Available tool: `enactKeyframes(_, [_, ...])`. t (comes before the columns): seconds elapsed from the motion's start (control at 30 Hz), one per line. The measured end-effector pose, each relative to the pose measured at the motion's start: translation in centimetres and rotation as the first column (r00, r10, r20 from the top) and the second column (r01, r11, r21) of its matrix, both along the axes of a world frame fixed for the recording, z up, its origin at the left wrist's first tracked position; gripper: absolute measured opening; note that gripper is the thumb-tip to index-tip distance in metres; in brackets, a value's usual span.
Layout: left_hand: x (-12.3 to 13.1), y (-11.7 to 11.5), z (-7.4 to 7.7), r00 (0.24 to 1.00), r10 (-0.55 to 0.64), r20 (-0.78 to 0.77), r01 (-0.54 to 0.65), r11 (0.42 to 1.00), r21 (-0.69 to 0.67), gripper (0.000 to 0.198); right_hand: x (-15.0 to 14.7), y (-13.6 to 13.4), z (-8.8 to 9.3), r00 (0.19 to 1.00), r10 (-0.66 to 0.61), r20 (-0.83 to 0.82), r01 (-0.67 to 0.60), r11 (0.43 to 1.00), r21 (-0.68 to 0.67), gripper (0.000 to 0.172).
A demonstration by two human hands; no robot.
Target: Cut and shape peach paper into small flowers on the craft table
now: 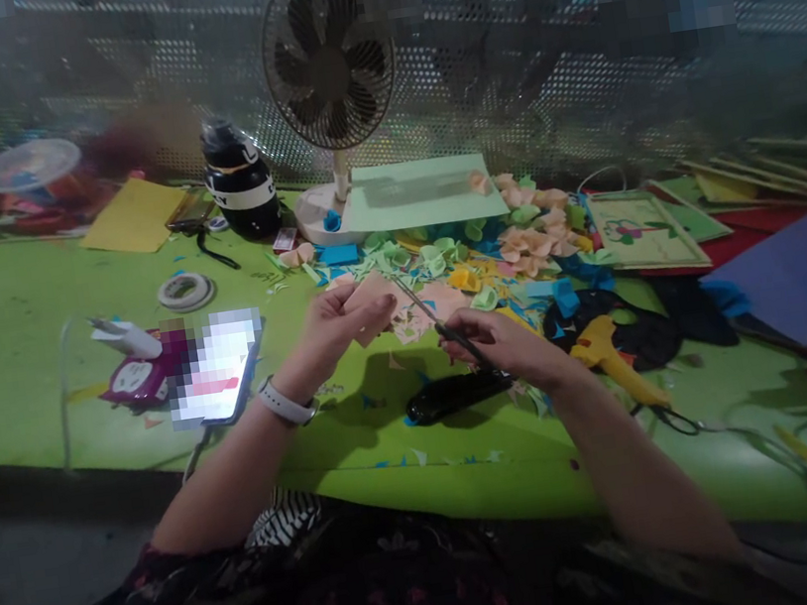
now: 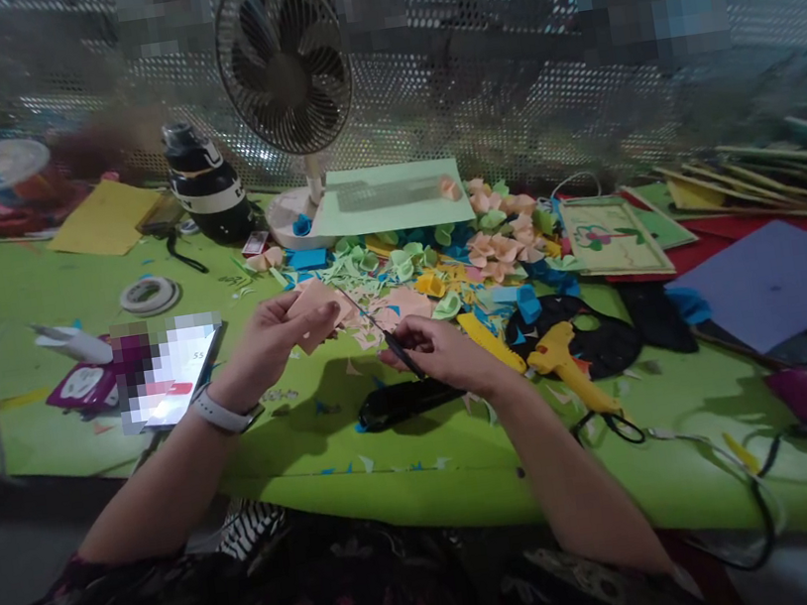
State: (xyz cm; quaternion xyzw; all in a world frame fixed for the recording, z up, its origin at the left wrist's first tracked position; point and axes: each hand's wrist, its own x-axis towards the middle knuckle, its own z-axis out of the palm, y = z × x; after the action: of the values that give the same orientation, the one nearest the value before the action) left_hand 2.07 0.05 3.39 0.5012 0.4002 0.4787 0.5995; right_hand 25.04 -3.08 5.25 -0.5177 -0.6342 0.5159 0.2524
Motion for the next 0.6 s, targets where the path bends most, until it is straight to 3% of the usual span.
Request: enactKeyframes(0.6, [-0.1, 0.8, -1.5, 0.997, -0.075, 0.024, 0.074, 0.996, 0.045, 0.032, -0.2, -0.2, -0.2, 0.994, 0.042, 0.103, -0.046, 0.998, 0.034, 0.043])
